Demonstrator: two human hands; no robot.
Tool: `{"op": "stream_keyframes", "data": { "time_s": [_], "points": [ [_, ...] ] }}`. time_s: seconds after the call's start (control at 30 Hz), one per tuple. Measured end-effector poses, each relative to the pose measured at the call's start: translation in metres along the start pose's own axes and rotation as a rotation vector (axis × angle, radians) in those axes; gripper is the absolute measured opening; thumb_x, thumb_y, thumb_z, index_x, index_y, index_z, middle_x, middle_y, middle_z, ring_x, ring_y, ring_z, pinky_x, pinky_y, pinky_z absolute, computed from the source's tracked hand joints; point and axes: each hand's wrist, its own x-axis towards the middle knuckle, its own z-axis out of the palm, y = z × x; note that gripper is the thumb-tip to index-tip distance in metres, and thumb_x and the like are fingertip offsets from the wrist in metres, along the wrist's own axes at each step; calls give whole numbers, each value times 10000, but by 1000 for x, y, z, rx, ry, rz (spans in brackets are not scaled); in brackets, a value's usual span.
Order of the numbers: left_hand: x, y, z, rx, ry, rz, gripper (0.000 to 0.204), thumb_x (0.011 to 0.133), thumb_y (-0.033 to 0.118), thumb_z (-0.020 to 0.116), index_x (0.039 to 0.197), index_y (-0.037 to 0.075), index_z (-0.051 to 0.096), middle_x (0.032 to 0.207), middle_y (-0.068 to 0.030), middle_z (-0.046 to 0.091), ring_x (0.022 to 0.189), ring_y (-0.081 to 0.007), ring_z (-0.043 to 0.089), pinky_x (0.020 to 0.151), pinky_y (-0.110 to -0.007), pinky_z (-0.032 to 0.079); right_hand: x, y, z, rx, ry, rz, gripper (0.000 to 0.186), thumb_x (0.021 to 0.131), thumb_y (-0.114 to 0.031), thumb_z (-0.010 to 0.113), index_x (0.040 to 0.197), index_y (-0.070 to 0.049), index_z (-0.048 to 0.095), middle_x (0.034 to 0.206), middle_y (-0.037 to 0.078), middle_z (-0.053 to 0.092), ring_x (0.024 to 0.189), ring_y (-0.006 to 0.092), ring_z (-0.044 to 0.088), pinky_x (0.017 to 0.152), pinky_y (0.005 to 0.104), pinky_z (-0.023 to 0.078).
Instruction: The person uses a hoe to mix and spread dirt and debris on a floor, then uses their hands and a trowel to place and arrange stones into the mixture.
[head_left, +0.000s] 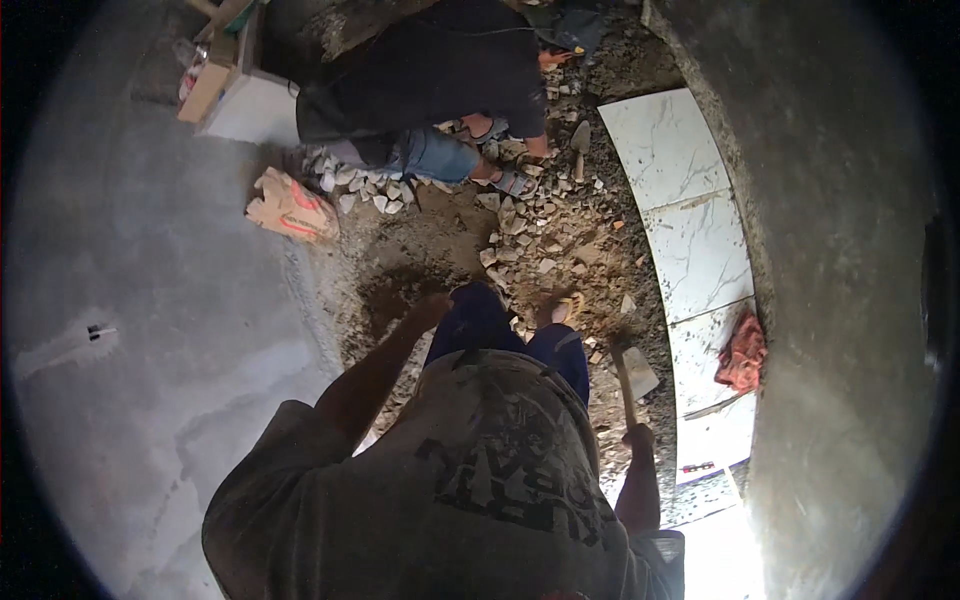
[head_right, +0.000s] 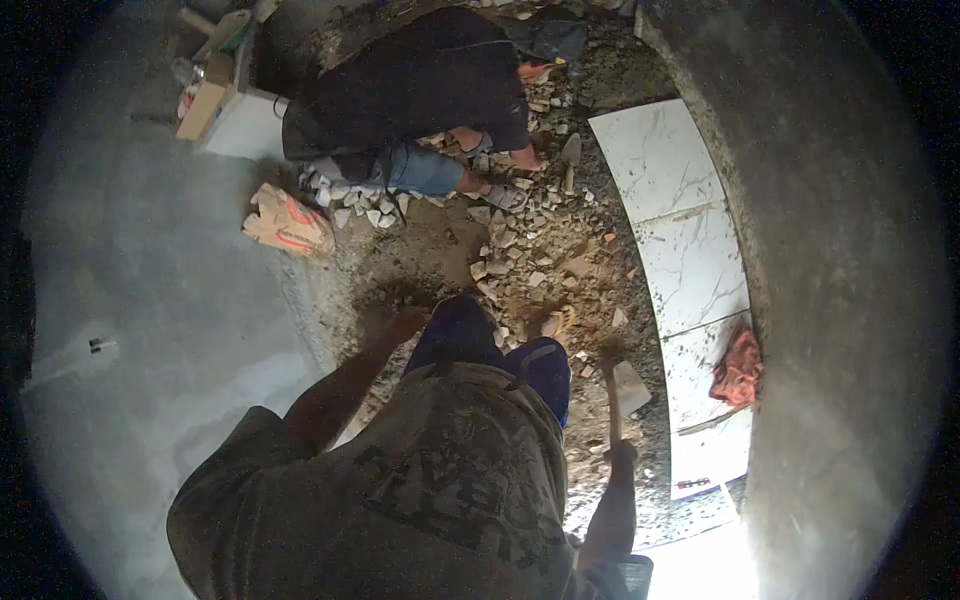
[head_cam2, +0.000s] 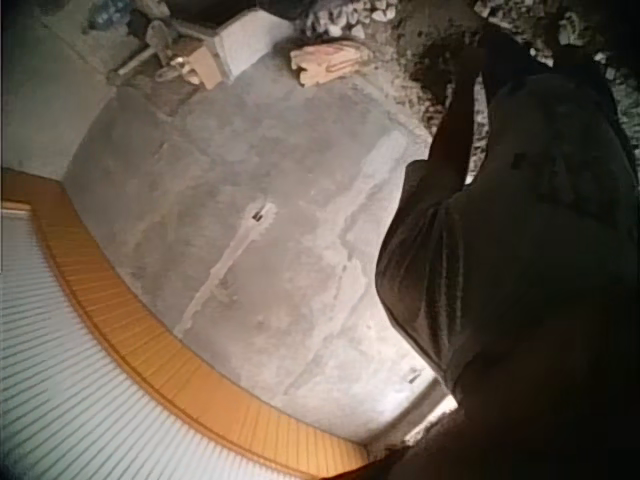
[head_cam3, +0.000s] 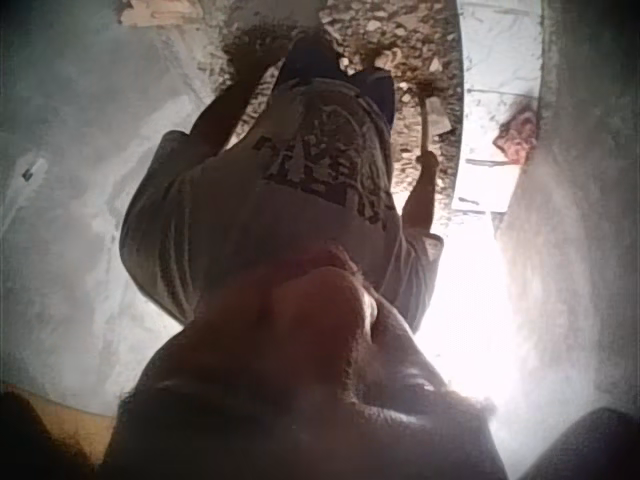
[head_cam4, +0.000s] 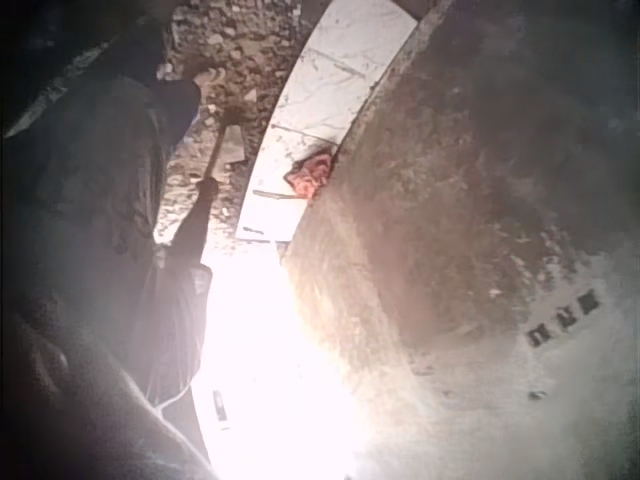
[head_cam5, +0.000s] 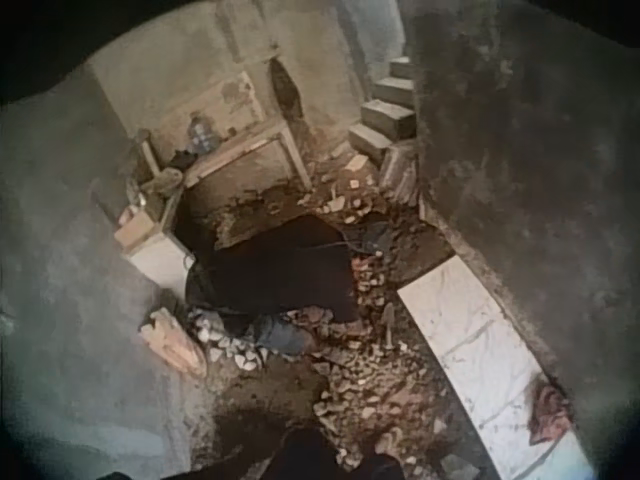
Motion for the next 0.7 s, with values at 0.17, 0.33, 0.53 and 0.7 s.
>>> {"op": "stream_keyframes", "data": {
  "time_s": [0.17,0.33,0.53,0.7],
  "points": [
    [-31,-34,-5,442,208,-328,450,970,407,517,1247,59,578,1189,-142,624,1089,-214,593,886,-363,490,-11,-22,-26,-75,129,-51,293,774,-266,685,951,-31,680,951,188,699,914,294,695,792,406,570],
    [-93,-17,-2,223,499,-504,482,944,460,548,1282,118,576,1151,-108,648,1027,-208,623,843,-371,509,-16,-92,-82,197,2,-6,125,860,-107,637,802,-13,579,549,90,554,407,193,527,373,361,430],
    [-186,-61,-64,-93,765,-640,494,919,475,591,1307,171,556,1103,-66,658,937,-208,639,752,-392,523,-61,-198,-135,275,13,-37,252,759,-96,790,676,-15,566,525,80,555,405,187,537,366,328,424],
    [-229,-102,-104,-263,806,-696,436,899,479,613,1251,223,592,1003,-46,653,847,-168,617,687,-354,488,-54,-265,-150,170,114,-62,263,746,-128,793,660,-19,569,556,76,576,419,176,542,375,320,428]
  ]
}}
